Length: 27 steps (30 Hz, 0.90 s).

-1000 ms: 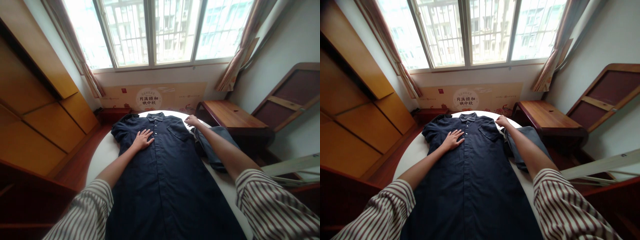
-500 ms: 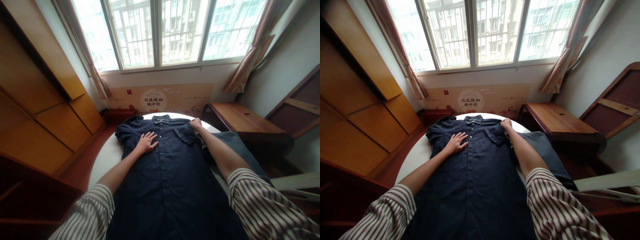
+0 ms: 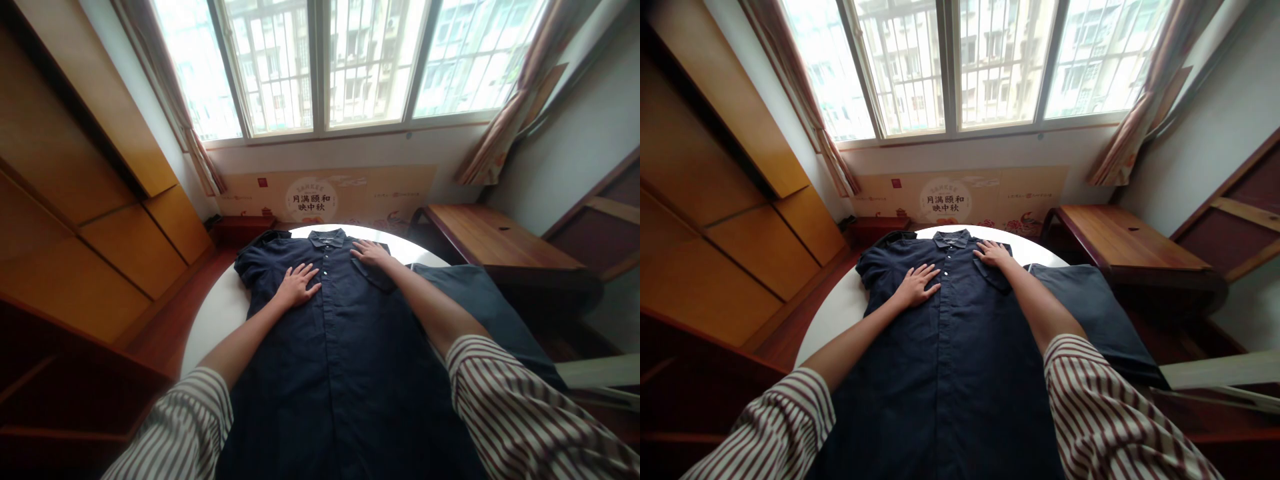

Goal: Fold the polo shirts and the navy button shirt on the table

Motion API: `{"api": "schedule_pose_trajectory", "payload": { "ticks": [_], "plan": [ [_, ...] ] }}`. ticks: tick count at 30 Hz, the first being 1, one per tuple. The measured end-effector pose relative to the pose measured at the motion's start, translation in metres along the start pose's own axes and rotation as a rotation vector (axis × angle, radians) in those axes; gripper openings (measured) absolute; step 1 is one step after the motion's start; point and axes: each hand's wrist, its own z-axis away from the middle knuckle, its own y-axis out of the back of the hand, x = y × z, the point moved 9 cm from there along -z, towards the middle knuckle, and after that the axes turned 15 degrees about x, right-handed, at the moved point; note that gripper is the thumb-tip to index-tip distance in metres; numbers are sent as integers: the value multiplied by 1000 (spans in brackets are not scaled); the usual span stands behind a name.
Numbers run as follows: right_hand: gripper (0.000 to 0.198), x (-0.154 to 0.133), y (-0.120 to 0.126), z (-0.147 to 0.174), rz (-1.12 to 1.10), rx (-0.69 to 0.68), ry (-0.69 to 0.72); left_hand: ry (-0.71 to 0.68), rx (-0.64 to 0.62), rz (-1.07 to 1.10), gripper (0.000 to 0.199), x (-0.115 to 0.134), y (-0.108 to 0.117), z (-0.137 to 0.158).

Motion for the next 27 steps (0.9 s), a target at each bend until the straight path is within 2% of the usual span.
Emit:
{"api": "schedule_pose_trajectory", "payload": {
  "ticks": [6, 8, 11, 13, 16, 20, 22, 27],
  "plan": [
    [74, 3, -3, -4, 62, -64, -119, -5, 5, 2, 62, 0, -1, 0],
    [77, -7, 3, -3, 75, -53, -118, -6, 9, 6, 61, 0, -1, 0],
    [79, -38, 11, 11, 81, -6, -46, -3, 16, 20, 61, 0, 1, -1],
    [78, -66, 13, 32, 74, 18, 29, 1, 18, 37, 59, 0, 1, -2],
    [78, -112, 12, 80, 54, 30, 151, 20, 43, 72, 53, 0, 3, -3],
    [80, -162, 4, 156, 6, -3, 272, 77, 219, 82, 38, -2, 19, -1],
    [83, -175, 4, 188, -45, -6, 287, 105, 295, 69, 36, -6, 28, 3],
    [80, -185, 16, 241, -131, 23, 329, 138, 353, 25, 41, -30, 51, 15]
  ]
}}
